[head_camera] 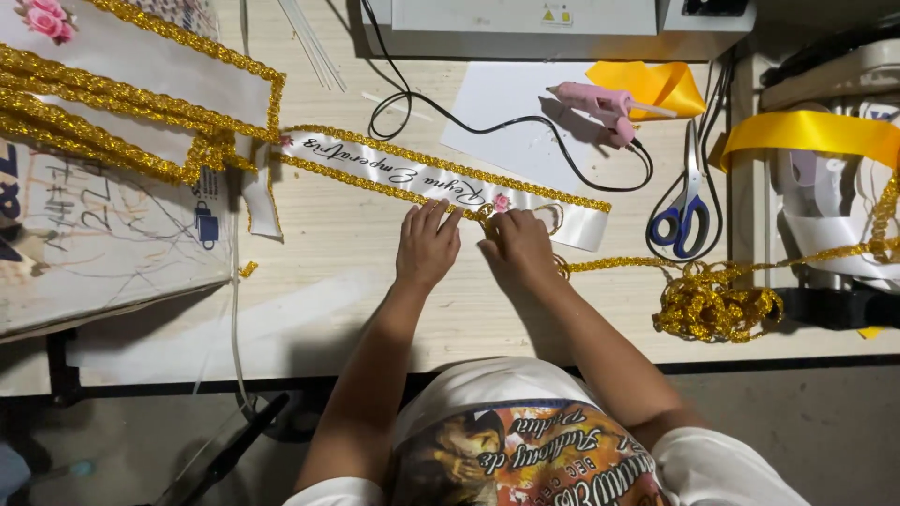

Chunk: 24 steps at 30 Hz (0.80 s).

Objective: The person uses a hot glue gun to attach a gold glittery trim to the edges of a white sash. They repeatedly apply glue and press the trim along the sash's length, adjusting the position as needed.

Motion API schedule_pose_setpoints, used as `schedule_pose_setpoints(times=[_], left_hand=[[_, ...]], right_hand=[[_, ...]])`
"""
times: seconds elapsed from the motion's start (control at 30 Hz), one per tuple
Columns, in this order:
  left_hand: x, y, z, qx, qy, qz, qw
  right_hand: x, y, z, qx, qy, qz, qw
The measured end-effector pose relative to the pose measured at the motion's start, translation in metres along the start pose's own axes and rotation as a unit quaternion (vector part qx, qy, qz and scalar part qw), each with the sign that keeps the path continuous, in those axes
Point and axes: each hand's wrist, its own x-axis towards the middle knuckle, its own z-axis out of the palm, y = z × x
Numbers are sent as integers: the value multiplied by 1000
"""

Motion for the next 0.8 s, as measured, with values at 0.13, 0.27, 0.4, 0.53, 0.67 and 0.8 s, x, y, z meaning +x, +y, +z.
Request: schedule_pose_setpoints(times=[0.13, 0.27, 0.4, 0.53, 0.67, 0.8], left_hand=[[-1, -2, 1, 10, 0, 1, 1000], [-2, -1, 4, 3, 10, -1, 1000], [-1, -1, 5, 0, 15, -4, 1000], [-2, -1, 4, 3, 15, 1, 1000], [-3, -1, 5, 7, 12, 3, 1000], [-3, -2, 6, 13, 8, 2, 1000]], right_hand=[[-21, 64, 42, -15, -35, 81, 996], [-42, 132, 19, 204, -84, 254, 942], [-58, 155, -35, 273, -142, 396, 865], [-78, 153, -76, 266, -204, 438, 834], [-101, 168, -101, 239, -286, 417, 829], [-166, 257, -99, 372, -171, 464, 785]])
